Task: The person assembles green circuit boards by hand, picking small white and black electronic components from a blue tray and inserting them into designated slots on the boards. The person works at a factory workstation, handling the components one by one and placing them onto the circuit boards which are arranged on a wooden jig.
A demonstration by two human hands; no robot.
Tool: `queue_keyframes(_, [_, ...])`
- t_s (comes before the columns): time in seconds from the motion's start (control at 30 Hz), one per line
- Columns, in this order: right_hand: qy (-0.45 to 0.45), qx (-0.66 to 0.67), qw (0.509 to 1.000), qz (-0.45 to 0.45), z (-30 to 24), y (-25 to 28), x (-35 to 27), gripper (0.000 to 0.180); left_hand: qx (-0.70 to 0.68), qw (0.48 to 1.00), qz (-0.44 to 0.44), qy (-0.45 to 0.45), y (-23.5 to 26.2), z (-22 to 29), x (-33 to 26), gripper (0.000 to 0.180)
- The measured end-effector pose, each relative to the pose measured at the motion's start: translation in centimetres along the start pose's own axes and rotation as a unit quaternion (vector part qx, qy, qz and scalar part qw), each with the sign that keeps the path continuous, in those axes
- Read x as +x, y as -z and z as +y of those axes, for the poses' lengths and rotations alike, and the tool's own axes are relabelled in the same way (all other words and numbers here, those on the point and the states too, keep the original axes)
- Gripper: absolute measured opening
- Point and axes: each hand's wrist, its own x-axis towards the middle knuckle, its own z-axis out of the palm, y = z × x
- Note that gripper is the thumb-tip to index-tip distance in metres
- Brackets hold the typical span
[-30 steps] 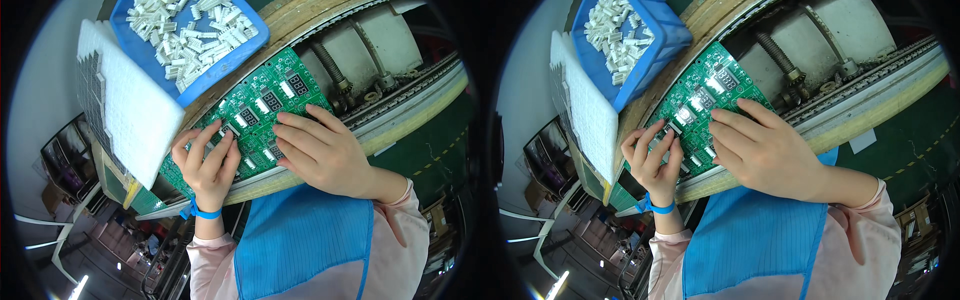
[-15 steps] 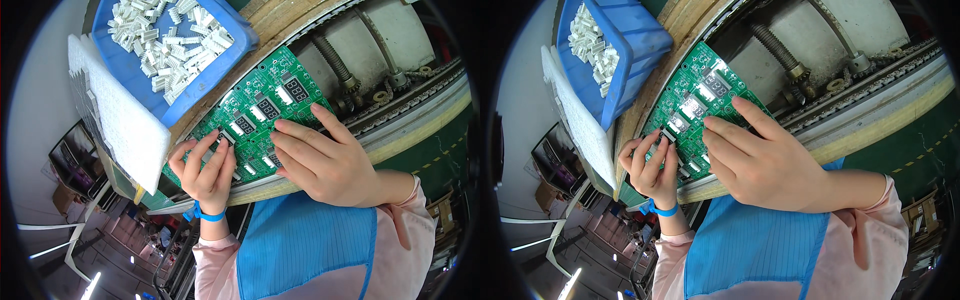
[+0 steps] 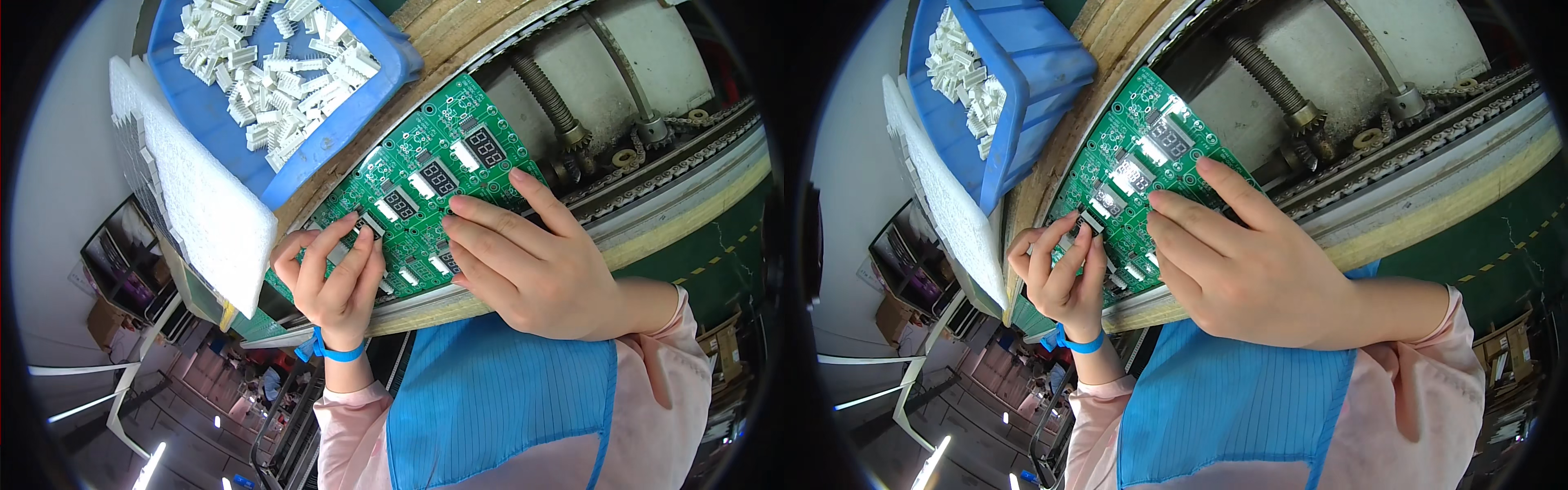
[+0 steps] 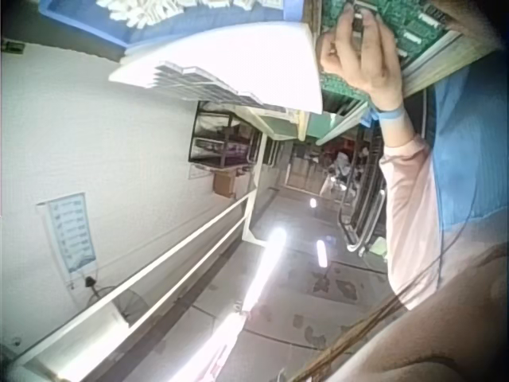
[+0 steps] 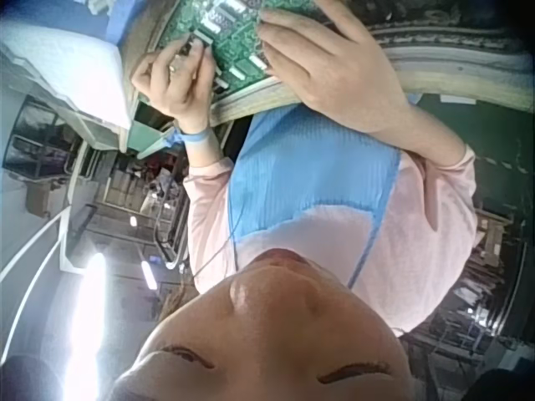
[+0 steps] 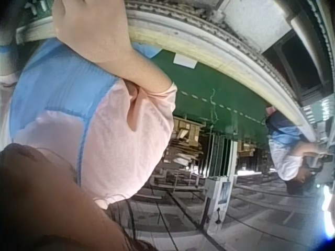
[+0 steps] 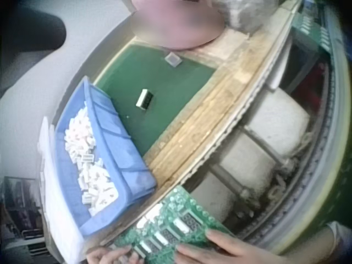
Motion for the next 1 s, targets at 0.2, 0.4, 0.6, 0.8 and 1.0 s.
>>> queue_keyframes(0.2, [-0.003,0.0,1.0,0.007,0.0,0.1,0.0,0.013,0.002,1.0,-0.009,-0.004,0.2,0.3,0.4,0.024])
queue_keyframes(0.4, [-0.002,0.001,1.0,-0.004,0.0,0.3,0.1,0.012,0.008,0.999,-0.039,0.003,0.6,0.7,0.9,0.024])
queue_keyframes(0.6, [-0.003,-0.005,1.0,0.018,0.0,0.3,0.6,0.013,0.01,0.996,-0.087,0.035,1.7,1.6,1.7,0.026])
queue_keyframes(0.8, [0.006,-0.01,1.0,-0.024,-0.7,1.6,1.3,0.019,-0.08,0.994,-0.046,0.05,2.0,1.6,-0.6,0.034])
queue_keyframes(1.0, [0.104,-0.02,0.994,-0.019,-1.2,2.1,4.7,0.022,-0.062,0.998,-0.018,0.017,0.6,2.3,-3.9,0.038])
